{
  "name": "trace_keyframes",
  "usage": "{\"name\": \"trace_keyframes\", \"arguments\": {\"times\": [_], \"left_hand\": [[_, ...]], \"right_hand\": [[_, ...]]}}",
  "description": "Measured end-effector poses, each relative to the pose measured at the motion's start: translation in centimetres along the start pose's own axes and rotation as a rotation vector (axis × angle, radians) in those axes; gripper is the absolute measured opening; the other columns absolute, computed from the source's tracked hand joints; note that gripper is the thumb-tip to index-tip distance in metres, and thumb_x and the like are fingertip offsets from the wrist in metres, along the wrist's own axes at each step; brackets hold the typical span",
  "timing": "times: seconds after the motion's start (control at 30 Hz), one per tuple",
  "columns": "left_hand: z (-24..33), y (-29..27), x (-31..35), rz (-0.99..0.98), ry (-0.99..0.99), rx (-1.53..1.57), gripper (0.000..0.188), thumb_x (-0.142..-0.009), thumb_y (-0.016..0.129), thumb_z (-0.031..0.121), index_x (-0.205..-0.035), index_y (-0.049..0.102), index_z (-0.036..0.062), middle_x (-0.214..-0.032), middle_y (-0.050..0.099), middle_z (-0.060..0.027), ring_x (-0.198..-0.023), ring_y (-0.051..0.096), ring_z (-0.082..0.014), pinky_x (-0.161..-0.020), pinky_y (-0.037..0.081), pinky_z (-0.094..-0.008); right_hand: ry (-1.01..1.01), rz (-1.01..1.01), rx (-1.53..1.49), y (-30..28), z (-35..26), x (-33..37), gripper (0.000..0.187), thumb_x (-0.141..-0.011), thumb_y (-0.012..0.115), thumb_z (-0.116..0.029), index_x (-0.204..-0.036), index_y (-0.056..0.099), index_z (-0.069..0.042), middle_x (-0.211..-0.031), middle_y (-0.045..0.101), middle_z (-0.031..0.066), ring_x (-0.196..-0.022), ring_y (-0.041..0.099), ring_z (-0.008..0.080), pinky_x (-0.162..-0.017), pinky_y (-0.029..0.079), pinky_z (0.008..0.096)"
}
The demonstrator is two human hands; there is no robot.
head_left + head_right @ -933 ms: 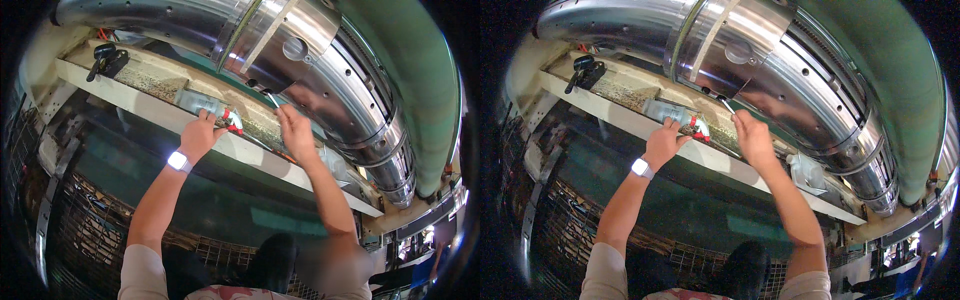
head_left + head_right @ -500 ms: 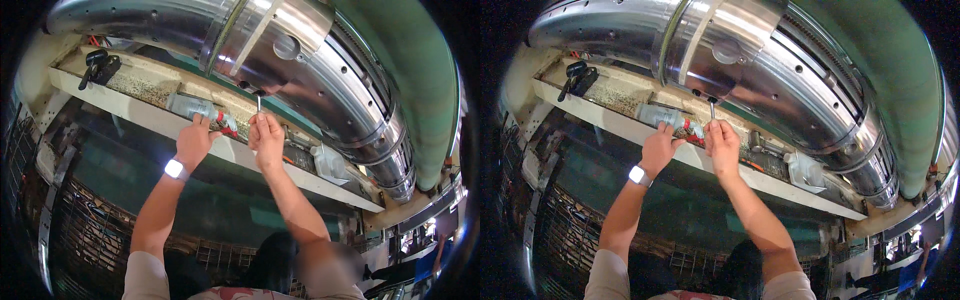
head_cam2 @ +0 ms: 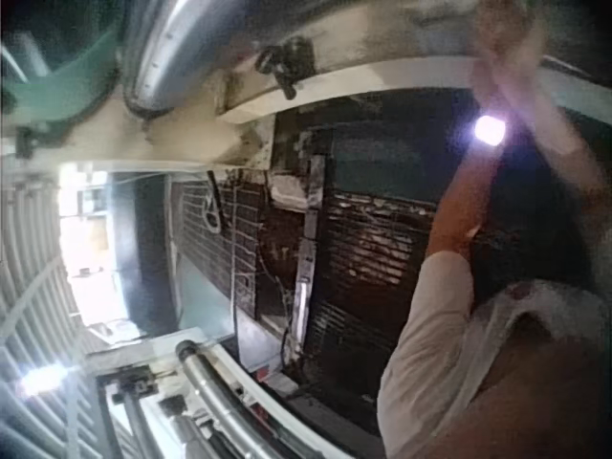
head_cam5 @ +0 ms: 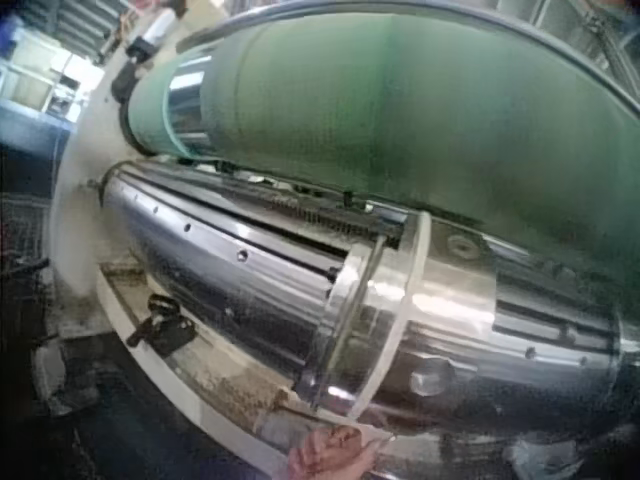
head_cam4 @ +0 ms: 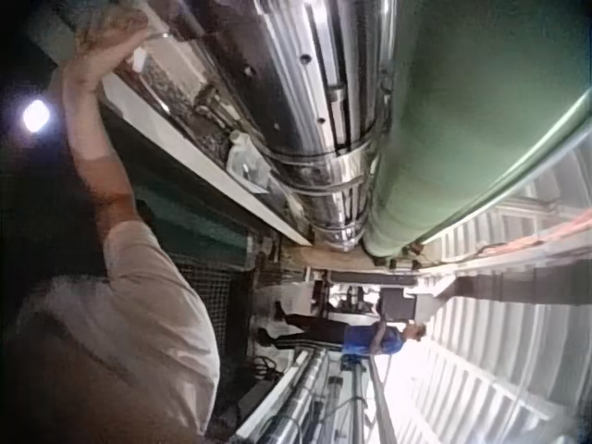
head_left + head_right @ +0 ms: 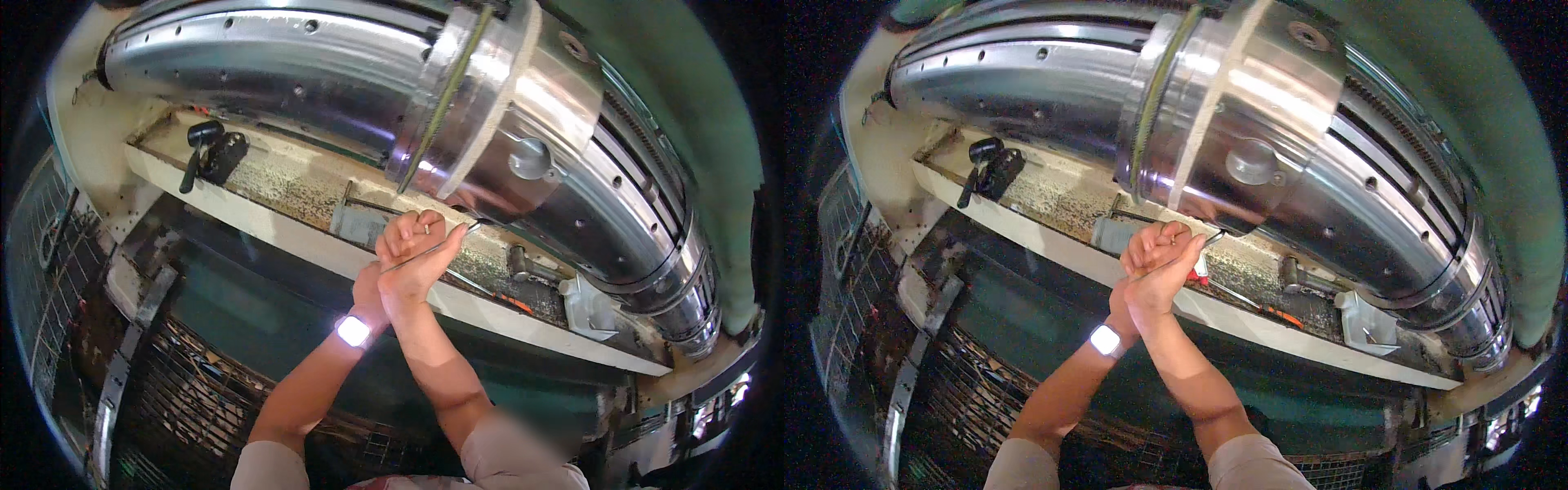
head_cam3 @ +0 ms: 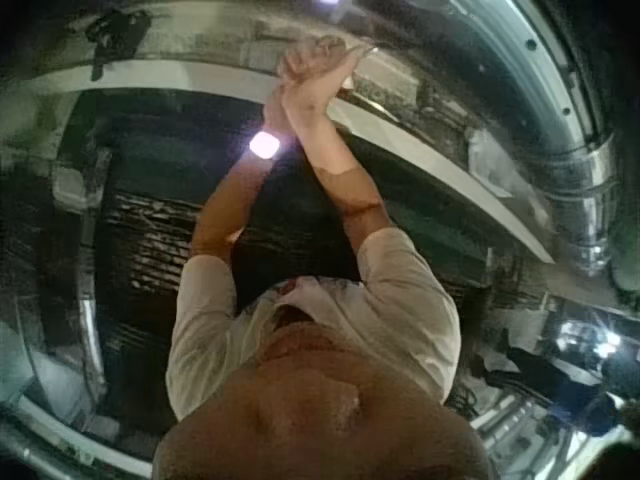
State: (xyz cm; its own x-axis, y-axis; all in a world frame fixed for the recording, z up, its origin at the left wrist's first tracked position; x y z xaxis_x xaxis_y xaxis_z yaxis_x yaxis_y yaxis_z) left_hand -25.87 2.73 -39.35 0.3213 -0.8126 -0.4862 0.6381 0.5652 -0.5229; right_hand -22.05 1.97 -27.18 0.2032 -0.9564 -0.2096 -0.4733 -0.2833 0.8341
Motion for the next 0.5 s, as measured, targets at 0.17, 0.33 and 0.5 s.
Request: {"name": "trace_keyframes", "arguments": {"times": [0.17,0.33,0.5], "left_hand": [[2.2,-2.4,-0.7,-0.037,0.1,-0.104,0.022,-0.078,0.057,0.029,-0.076,0.061,0.0078,-0.073,0.063,-0.0163,-0.071,0.061,-0.037,-0.06,0.049,-0.0452],[1.6,-2.8,-1.1,0.012,0.099,0.019,0.029,-0.077,0.058,0.032,-0.092,0.057,0.0068,-0.072,0.063,-0.0167,-0.073,0.061,-0.0362,-0.062,0.049,-0.0425],[4.1,-3.2,-1.0,-0.162,0.122,-0.234,0.03,-0.081,0.057,0.029,-0.098,0.05,0.0053,-0.096,0.055,-0.0212,-0.073,0.062,-0.0355,-0.064,0.05,-0.0432]], "right_hand": [[0.072,-0.086,0.059,-1.4,0.4,-0.2,0.045,-0.089,0.037,-0.06,-0.084,0.041,-0.015,-0.062,0.033,-0.0001,-0.049,0.031,0.012,-0.042,0.024,0.0256],[0.015,-0.094,0.085,-1.9,-0.1,2.2,0.035,-0.094,0.038,-0.048,-0.088,0.041,-0.014,-0.066,0.035,0.0,-0.052,0.034,0.0118,-0.043,0.028,0.0255],[-0.096,-0.178,0.396,-4.3,-2.2,3.8,0.028,-0.096,0.041,-0.038,-0.087,0.043,-0.012,-0.067,0.036,-0.0006,-0.056,0.037,0.0096,-0.043,0.03,0.0227]]}}
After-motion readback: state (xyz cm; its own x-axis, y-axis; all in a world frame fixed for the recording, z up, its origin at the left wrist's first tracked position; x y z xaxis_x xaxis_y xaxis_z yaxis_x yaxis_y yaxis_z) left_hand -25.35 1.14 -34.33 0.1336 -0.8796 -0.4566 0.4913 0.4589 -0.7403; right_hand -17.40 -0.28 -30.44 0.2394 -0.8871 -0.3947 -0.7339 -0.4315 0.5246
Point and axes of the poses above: each hand's wrist, its own x-axis away from the middle knuckle, its own y-axis out of the palm, z = x × y, the point moved 5 cm from there along -x, towards the middle knuckle
